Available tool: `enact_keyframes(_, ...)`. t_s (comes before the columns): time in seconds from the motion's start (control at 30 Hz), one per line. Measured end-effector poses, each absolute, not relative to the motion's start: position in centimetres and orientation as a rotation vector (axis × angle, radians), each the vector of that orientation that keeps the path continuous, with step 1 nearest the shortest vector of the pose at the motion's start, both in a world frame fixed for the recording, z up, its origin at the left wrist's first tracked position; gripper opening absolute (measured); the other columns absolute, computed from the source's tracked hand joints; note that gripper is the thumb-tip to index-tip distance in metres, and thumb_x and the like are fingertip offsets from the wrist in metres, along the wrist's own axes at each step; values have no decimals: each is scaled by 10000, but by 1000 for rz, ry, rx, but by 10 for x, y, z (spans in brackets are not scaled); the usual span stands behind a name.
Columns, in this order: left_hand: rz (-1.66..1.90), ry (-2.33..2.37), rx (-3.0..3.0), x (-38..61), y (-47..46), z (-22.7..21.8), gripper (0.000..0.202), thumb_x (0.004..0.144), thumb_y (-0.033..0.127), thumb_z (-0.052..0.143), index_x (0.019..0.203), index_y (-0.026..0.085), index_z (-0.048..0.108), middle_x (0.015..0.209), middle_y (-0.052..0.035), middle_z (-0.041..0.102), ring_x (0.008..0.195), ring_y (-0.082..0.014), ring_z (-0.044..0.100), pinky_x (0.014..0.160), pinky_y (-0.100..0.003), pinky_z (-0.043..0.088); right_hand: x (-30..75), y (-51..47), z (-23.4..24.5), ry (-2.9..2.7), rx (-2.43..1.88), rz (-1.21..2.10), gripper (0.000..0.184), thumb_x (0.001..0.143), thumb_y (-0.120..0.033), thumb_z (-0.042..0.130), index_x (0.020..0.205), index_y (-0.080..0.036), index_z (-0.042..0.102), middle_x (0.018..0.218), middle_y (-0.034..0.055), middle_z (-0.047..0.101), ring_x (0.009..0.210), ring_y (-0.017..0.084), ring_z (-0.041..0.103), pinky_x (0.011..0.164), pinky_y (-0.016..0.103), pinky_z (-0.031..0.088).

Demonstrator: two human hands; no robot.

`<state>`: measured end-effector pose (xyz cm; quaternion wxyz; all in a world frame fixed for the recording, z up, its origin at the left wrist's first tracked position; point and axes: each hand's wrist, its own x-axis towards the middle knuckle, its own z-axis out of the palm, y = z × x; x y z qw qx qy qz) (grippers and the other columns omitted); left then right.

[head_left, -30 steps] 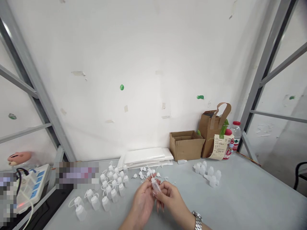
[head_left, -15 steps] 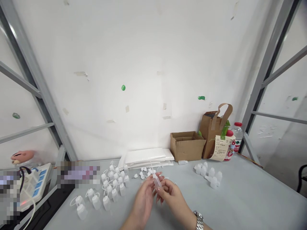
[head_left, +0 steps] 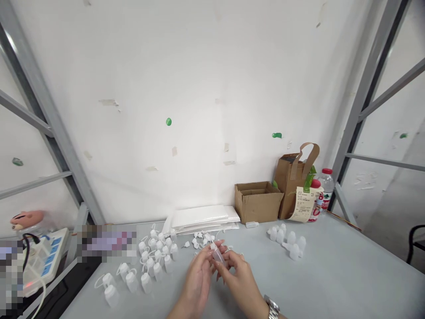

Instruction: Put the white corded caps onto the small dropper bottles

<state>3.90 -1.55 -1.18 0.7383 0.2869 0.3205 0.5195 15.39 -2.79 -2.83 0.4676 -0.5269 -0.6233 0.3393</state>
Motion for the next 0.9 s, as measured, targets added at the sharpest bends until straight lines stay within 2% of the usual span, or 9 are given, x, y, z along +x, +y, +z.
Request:
enact_keyframes(0.23, 1073, 702, 616, 38, -15, -7, 373, 708, 306, 521, 1007, 115, 636, 899, -107, 681, 941, -265, 584, 738, -332, 397, 151, -24, -32, -1338, -1144, 1102, 391, 717, -552, 608, 689, -163, 587, 618, 21, 629, 567, 160, 568, 534, 256, 424)
enact_keyframes(0.4, 1064, 693, 593, 38, -13, -8, 382, 737, 276, 482, 1051, 102, 610, 897, -109, 670, 870, -236, 587, 625, -288, 369, 150, -23, -32, -1244, -1116, 1204, 438, 658, -592, 643, 673, -162, 567, 580, 7, 599, 531, 145, 540, 516, 255, 410)
enact_keyframes(0.7, 1051, 753, 517, 41, -16, 0, 400, 785, 233, 400, 1134, 86, 527, 905, -108, 655, 787, -212, 589, 591, -290, 348, 150, -21, -38, -1272, -1098, 1195, 421, 681, -572, 638, 689, -158, 561, 580, -4, 583, 537, 144, 539, 528, 259, 414)
enact_keyframes(0.9, 1008, 780, 507, 40, -15, 0, 310, 796, 263, 397, 1024, 118, 549, 889, -87, 647, 724, -188, 585, 589, -283, 344, 148, -23, -37, -1281, -1090, 1197, 444, 672, -596, 635, 685, -160, 553, 564, -9, 572, 550, 149, 549, 529, 256, 415)
